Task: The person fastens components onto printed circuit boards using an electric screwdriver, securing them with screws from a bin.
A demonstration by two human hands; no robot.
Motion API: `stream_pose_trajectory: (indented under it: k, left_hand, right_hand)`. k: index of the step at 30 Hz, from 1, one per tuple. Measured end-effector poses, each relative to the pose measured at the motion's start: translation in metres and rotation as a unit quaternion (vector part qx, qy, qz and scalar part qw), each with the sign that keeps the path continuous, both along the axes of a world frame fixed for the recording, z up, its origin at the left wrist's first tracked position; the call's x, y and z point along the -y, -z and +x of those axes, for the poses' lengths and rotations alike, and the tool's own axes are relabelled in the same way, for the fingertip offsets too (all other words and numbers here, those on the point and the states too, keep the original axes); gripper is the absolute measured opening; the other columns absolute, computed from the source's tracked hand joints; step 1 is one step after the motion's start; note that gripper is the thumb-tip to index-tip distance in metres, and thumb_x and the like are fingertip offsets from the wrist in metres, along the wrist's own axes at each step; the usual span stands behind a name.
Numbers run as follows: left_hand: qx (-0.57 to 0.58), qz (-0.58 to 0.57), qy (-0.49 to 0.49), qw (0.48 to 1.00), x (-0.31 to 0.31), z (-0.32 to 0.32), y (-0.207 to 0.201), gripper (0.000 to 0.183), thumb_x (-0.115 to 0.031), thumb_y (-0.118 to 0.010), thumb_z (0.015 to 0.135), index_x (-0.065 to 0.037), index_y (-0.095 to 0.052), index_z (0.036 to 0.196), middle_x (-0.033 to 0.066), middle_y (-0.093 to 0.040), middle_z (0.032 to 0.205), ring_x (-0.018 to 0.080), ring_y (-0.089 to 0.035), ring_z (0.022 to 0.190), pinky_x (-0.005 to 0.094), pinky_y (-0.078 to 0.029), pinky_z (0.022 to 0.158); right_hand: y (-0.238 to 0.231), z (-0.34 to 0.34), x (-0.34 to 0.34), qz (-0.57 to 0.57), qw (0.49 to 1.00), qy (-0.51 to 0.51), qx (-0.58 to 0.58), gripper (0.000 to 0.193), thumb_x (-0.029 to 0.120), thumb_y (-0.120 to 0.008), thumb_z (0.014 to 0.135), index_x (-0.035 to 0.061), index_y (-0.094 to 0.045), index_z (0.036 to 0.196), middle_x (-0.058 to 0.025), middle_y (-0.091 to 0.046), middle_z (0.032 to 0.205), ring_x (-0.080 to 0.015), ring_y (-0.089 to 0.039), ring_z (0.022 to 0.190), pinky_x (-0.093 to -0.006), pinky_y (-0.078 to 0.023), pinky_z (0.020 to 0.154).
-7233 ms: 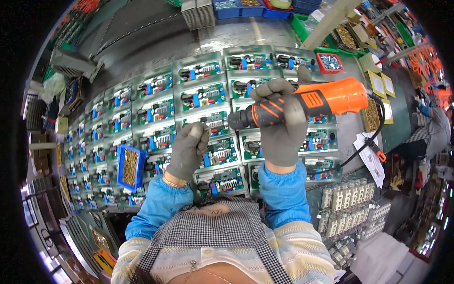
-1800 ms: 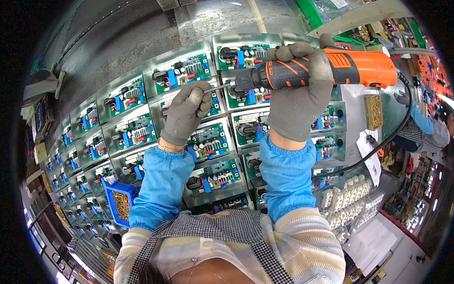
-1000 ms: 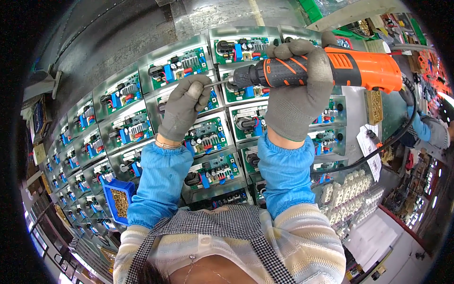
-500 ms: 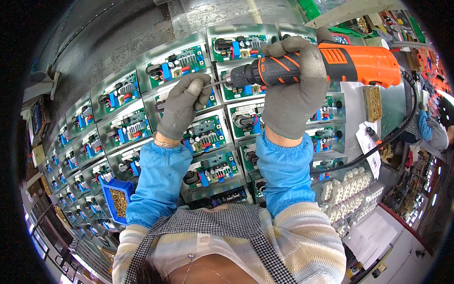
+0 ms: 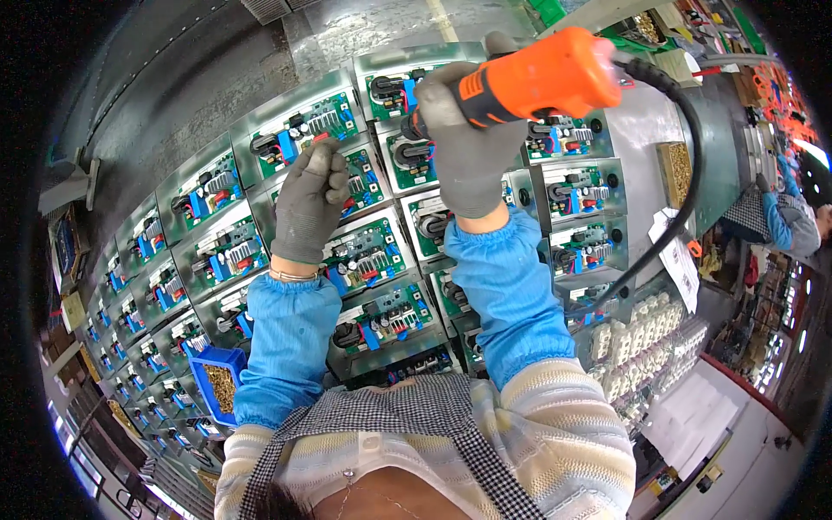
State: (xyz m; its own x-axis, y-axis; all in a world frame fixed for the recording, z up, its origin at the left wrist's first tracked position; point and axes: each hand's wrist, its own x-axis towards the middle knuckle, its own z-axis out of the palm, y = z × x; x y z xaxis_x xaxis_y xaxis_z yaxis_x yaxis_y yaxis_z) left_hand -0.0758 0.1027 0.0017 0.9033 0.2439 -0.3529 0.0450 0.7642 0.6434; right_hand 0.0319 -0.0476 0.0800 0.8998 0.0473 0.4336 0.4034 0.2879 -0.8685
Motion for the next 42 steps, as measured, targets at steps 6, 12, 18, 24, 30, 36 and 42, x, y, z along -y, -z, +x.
stream_pose_trajectory:
  k: [6, 12, 18, 24, 30, 36, 42]
  left_hand:
    - [-0.008, -0.004, 0.005, 1.0, -0.001, 0.0, -0.002, 0.034, -0.025, -0.06, 0.1, 0.003, -0.056, 0.119, 0.0011, -0.057, 0.085, 0.0061, -0.047, 0.066, 0.0188, -0.038, 0.054]
    - [-0.003, 0.007, 0.013, 1.0, -0.001, 0.002, 0.001, 0.034, -0.024, -0.058, 0.1, 0.003, -0.056, 0.12, 0.0025, -0.059, 0.087, 0.0069, -0.05, 0.067, 0.019, -0.04, 0.054]
    - [-0.025, -0.022, -0.005, 0.999, -0.001, 0.002, 0.004, 0.033, -0.023, -0.055, 0.102, 0.003, -0.054, 0.121, 0.0059, -0.062, 0.093, 0.0085, -0.053, 0.07, 0.0193, -0.044, 0.056]
    - [0.003, -0.025, -0.017, 1.0, 0.0, -0.001, 0.003, 0.032, -0.031, -0.056, 0.101, -0.001, -0.055, 0.112, 0.0005, -0.055, 0.083, 0.0069, -0.045, 0.065, 0.0186, -0.038, 0.054]
    - [0.0, -0.025, 0.008, 1.0, -0.006, -0.002, 0.005, 0.035, -0.03, -0.057, 0.101, 0.0, -0.055, 0.117, 0.0017, -0.056, 0.086, 0.0063, -0.047, 0.068, 0.0184, -0.039, 0.055]
    - [0.016, -0.114, -0.028, 0.993, -0.008, -0.002, 0.005, 0.03, -0.011, -0.051, 0.099, 0.001, -0.054, 0.126, 0.0131, -0.064, 0.108, 0.0148, -0.062, 0.085, 0.0218, -0.052, 0.066]
    - [0.073, -0.11, 0.007, 0.991, -0.008, -0.002, 0.017, 0.032, -0.014, -0.052, 0.098, 0.0, -0.054, 0.126, 0.0155, -0.063, 0.118, 0.0216, -0.065, 0.107, 0.0283, -0.058, 0.082]
  right_hand:
    - [0.004, -0.002, -0.006, -0.005, 1.0, -0.006, -0.014, 0.019, 0.0, -0.07, 0.077, -0.0022, -0.062, 0.094, -0.0035, -0.065, 0.076, -0.011, -0.061, 0.066, -0.0248, -0.051, 0.064]
    - [0.004, 0.004, -0.009, -0.042, 0.999, -0.025, 0.013, 0.01, 0.002, -0.072, 0.075, 0.0015, -0.065, 0.081, -0.0019, -0.063, 0.071, -0.0103, -0.06, 0.063, -0.0255, -0.049, 0.06]
    - [0.026, 0.017, -0.029, -0.226, 0.969, -0.091, 0.047, 0.011, 0.007, -0.075, 0.076, 0.0049, -0.066, 0.081, 0.0005, -0.063, 0.072, -0.0086, -0.06, 0.069, -0.0258, -0.049, 0.062]
    - [0.02, 0.02, -0.021, -0.225, 0.971, -0.081, -0.004, 0.039, 0.016, -0.08, 0.072, 0.0051, -0.063, 0.105, -0.0042, -0.067, 0.081, -0.014, -0.064, 0.073, -0.0314, -0.053, 0.07]
    - [-0.006, 0.017, 0.0, -0.034, 0.997, -0.067, -0.015, 0.013, 0.01, -0.073, 0.078, 0.0016, -0.065, 0.085, -0.0022, -0.064, 0.074, -0.0113, -0.059, 0.065, -0.0264, -0.049, 0.061]
    - [-0.004, 0.017, 0.01, -0.027, 0.999, -0.044, 0.002, 0.007, 0.007, -0.07, 0.079, 0.0017, -0.066, 0.082, -0.0033, -0.064, 0.074, -0.0115, -0.059, 0.062, -0.0255, -0.048, 0.06]
    - [0.017, 0.01, 0.004, -0.075, 0.994, -0.045, -0.063, 0.016, 0.015, -0.063, 0.081, -0.0009, -0.066, 0.084, -0.0089, -0.068, 0.079, -0.0181, -0.064, 0.073, -0.0333, -0.052, 0.072]
